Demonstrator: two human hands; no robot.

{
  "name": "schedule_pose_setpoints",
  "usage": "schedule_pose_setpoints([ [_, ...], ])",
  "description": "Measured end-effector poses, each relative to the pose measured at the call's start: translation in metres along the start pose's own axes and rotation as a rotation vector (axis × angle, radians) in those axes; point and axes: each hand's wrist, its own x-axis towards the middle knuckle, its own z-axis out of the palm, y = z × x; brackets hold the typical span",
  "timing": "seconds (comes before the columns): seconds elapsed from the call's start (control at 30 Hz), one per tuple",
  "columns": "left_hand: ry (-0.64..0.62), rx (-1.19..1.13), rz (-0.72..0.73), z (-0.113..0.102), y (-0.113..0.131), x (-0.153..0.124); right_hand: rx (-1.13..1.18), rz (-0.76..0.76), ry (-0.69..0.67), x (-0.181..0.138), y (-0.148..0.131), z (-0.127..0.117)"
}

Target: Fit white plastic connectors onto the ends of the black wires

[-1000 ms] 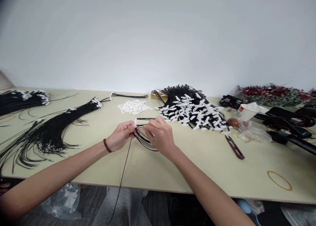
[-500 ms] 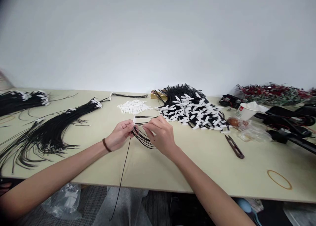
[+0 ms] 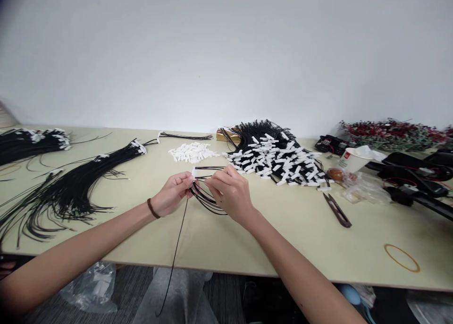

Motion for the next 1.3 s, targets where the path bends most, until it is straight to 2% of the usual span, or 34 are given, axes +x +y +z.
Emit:
schedule_pose_setpoints([
  [0.93, 0.005, 0.034, 0.003, 0.0004, 0.0017, -0.001, -0.036, -0.019, 0.002, -0.0003, 0.0, -0.0015],
  [1.3, -0.03, 0.049, 0.008, 0.0011, 0.0015, -0.0019, -0.044, 0.004, -0.037, -0.0021, -0.0013, 0.0004],
])
